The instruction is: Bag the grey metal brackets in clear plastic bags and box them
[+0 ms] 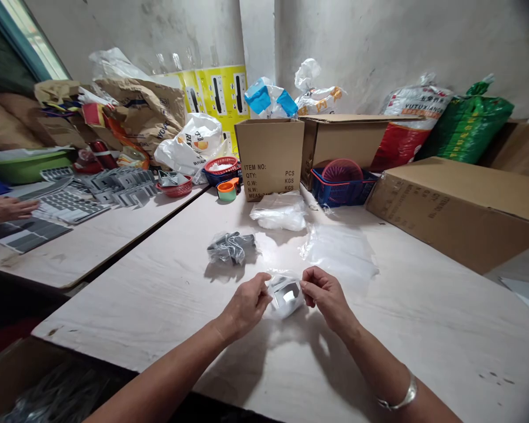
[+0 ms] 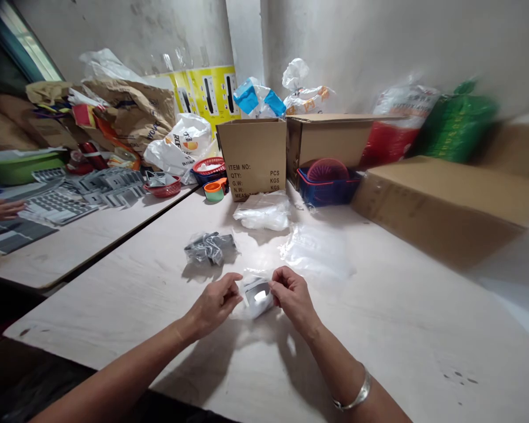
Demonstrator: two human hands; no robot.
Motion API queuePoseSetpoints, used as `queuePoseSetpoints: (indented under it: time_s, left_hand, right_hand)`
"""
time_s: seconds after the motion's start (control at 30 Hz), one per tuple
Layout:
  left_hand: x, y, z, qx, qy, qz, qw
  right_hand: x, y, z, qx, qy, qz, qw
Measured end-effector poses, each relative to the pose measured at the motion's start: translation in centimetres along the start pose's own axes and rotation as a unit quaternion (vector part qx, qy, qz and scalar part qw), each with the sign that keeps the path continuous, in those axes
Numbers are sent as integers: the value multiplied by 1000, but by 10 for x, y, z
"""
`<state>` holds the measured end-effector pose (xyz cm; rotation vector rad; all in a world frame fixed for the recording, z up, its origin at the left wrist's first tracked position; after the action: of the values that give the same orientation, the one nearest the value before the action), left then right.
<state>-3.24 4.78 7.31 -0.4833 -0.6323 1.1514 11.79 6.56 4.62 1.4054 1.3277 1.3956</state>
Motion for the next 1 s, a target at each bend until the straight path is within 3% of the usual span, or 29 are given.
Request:
queuePoseSetpoints:
  time_s: [0.07,0.27,0.4,0.57,0.67,0.73,0.83,0.9,1.0]
  left_hand:
    - [-2,-3,9,28,-24,-6,999]
    - [-16,-37,43,66,-181,-89,977]
    - [-17,-48,59,35,-232,-96,967]
    - [-12,-32,57,-41,-206,-45,977]
    - [-18,-20,46,-71,-176,-25,982]
    - [-24,-18,43,-74,-170,-35,982]
    - [-32,-24,41,-64,-168,-68,981]
    - [-36,-30,40,-57,-162,-86,981]
    - [-42,-38,37,-48,-159,-105,981]
  right_hand:
    - [0,8,2,-30,-3,26,999]
    - [-13,43,-5,-138,2,163,977]
    - [-23,59,-22,-146,60,219,963]
    - [-25,52,-40,-146,155,189,959]
    - [-22,42,-37,-215,141,173,951]
    - [-20,39,-32,-308,102,180,929]
    - [-18,43,-36,-459,52,225,858]
    - [-17,43,-49,-516,60,248,818]
    - [-16,39,-67,-551,82,276,783]
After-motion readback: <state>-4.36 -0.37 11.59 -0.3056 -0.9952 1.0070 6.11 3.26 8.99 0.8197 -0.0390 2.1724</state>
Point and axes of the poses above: each hand's wrist, its own x-axis towards the middle knuckle, its own z-axis out of the back of the hand, y = z × x, the point moved 10 cm from there along x, towards the middle knuckle, and after that the axes turned 9 degrees about z, right-handed, at the moved point
